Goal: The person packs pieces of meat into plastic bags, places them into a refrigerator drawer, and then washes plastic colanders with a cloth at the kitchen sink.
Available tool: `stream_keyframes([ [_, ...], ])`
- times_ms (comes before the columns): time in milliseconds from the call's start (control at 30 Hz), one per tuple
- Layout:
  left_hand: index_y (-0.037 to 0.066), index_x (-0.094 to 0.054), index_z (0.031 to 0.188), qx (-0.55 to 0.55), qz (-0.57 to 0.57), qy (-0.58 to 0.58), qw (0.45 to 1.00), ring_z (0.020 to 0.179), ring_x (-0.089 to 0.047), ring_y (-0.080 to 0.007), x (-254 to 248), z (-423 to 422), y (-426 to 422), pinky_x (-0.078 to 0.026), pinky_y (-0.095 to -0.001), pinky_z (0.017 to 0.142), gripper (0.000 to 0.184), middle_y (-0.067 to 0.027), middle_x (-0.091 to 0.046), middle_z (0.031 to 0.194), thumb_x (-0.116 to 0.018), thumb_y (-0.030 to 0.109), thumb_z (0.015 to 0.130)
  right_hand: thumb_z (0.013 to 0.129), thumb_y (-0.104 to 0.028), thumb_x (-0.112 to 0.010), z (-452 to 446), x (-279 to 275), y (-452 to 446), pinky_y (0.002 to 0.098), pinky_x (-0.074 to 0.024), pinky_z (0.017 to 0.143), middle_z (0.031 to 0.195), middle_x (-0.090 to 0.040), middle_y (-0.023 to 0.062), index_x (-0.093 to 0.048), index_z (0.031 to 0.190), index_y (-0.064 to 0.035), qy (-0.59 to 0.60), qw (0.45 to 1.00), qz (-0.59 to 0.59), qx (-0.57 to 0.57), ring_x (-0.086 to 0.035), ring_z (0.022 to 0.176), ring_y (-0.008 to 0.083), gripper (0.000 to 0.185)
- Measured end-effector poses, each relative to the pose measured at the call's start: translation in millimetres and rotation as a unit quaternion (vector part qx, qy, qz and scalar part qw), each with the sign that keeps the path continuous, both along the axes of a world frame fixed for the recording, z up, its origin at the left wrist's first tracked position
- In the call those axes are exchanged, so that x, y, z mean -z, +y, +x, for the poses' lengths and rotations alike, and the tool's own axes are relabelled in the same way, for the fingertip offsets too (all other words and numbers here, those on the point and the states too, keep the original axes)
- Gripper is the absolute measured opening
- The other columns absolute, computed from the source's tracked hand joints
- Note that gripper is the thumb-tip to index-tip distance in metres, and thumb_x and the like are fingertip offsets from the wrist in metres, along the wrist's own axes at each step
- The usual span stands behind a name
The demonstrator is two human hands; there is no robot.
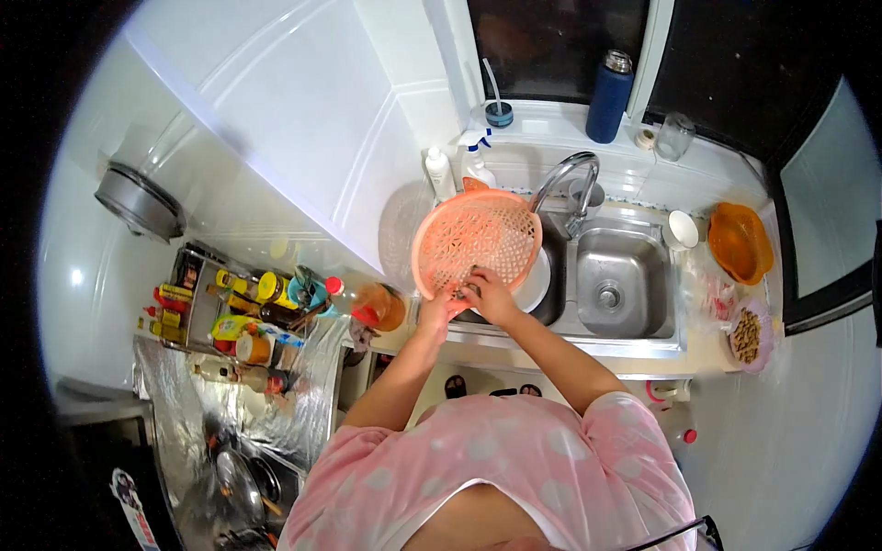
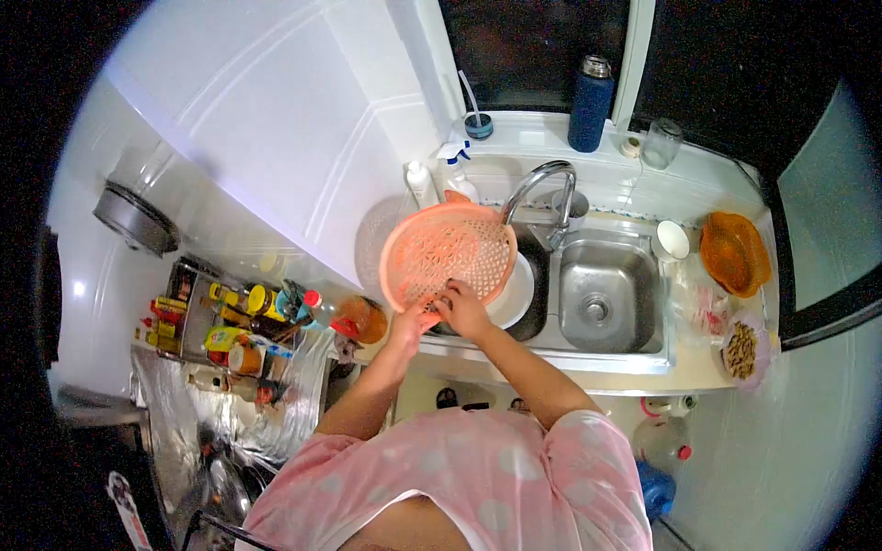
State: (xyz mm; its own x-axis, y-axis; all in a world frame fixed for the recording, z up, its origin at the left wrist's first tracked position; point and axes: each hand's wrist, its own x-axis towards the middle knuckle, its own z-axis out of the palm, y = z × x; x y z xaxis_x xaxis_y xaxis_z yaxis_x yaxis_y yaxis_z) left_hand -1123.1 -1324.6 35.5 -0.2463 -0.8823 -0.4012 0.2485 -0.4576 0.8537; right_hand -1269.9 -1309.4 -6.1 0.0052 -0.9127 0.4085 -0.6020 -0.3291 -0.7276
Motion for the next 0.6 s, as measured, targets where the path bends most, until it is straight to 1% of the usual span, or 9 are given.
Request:
stream_keyframes([
  [33,0.013,-0.018,0.139,0.014,0.010,-0.012,1.000,0.083,-0.062,-0.0222,38,14,-22,-0.051,-0.0352,0.073,0.060,-0.0118,-0.056,0.114,-0.048,0.012,0.086,0.079,-0.007,-0.060,14,-5,-1,0.0371,-0.0441,0.086,0.108,-0.056,0.0166,-0.060,0.093,-0.0021,-0.042,0.999,-0.002,-0.014,-0.054,0.101,0.0325,0.015],
  [133,0.018,-0.021,0.139,0.046,0.021,0.010,0.999,0.075,-0.061,-0.0192,50,31,-51,-0.050,-0.0362,0.075,0.059,-0.0107,-0.057,0.112,-0.049,0.014,0.087,0.081,-0.007,-0.060,35,-17,-8,0.0360,-0.0447,0.083,0.108,-0.058,0.0159,-0.060,0.091,-0.0014,-0.137,0.990,0.034,-0.007,-0.055,0.099,0.0316,0.011],
  [167,0.019,-0.019,0.140,0.049,0.007,0.009,0.999,0.078,-0.061,-0.0199,14,28,-43,-0.050,-0.0364,0.076,0.060,-0.0110,-0.056,0.115,-0.048,0.013,0.087,0.074,-0.003,-0.064,36,-7,-15,0.0355,-0.0453,0.081,0.104,-0.059,0.0131,-0.059,0.095,-0.0038,-0.136,0.989,0.060,0.000,-0.056,0.098,0.0312,0.021],
  [267,0.023,-0.015,0.141,0.088,-0.012,0.024,0.996,0.087,-0.063,-0.0241,-2,44,-51,-0.049,-0.0375,0.079,0.064,-0.0118,-0.052,0.122,-0.048,0.014,0.087,0.080,-0.005,-0.049,19,27,-29,0.0378,-0.0442,0.084,0.105,-0.058,0.0124,-0.058,0.099,-0.0061,-0.005,0.999,0.009,0.046,-0.054,0.102,0.0331,0.021],
  [333,0.024,-0.012,0.142,0.122,-0.011,0.030,0.992,0.093,-0.062,-0.0277,-1,52,-54,-0.048,-0.0390,0.082,0.066,-0.0129,-0.048,0.127,-0.048,0.014,0.087,0.077,-0.008,-0.049,6,6,-21,0.0402,-0.0419,0.086,0.105,-0.057,0.0086,-0.058,0.097,-0.0077,0.117,0.978,-0.052,0.164,-0.053,0.102,0.0309,0.022],
  [433,0.024,-0.010,0.142,0.156,-0.006,0.027,0.987,0.096,-0.061,-0.0318,-9,55,-57,-0.047,-0.0413,0.085,0.068,-0.0153,-0.045,0.129,-0.048,0.014,0.087,0.078,-0.013,-0.049,-16,-27,-10,0.0423,-0.0378,0.090,0.104,-0.056,0.0060,-0.060,0.096,-0.0101,0.309,0.925,-0.076,0.209,-0.053,0.100,0.0272,0.021],
  [533,0.023,-0.010,0.142,0.158,-0.005,0.042,0.987,0.095,-0.061,-0.0327,-10,54,-58,-0.047,-0.0419,0.085,0.068,-0.0177,-0.046,0.127,-0.048,0.013,0.087,0.077,-0.017,-0.050,-9,-13,-13,0.0438,-0.0338,0.094,0.100,-0.056,0.0057,-0.062,0.097,-0.0120,0.320,0.917,-0.039,0.233,-0.054,0.094,0.0239,0.024],
  [567,0.023,-0.010,0.142,0.151,-0.009,0.049,0.987,0.096,-0.061,-0.0330,-7,53,-58,-0.047,-0.0418,0.085,0.068,-0.0183,-0.047,0.126,-0.048,0.013,0.086,0.077,-0.013,-0.051,-2,-7,-14,0.0426,-0.0367,0.093,0.104,-0.056,0.0076,-0.062,0.099,-0.0097,0.309,0.918,-0.011,0.247,-0.053,0.099,0.0270,0.025],
  [600,0.022,-0.010,0.142,0.143,-0.013,0.055,0.988,0.096,-0.061,-0.0332,-7,51,-58,-0.047,-0.0417,0.085,0.068,-0.0190,-0.047,0.125,-0.048,0.012,0.086,0.075,-0.010,-0.052,8,2,-16,0.0419,-0.0374,0.093,0.106,-0.056,0.0083,-0.062,0.101,-0.0089,0.235,0.942,-0.010,0.237,-0.053,0.100,0.0283,0.027],
])
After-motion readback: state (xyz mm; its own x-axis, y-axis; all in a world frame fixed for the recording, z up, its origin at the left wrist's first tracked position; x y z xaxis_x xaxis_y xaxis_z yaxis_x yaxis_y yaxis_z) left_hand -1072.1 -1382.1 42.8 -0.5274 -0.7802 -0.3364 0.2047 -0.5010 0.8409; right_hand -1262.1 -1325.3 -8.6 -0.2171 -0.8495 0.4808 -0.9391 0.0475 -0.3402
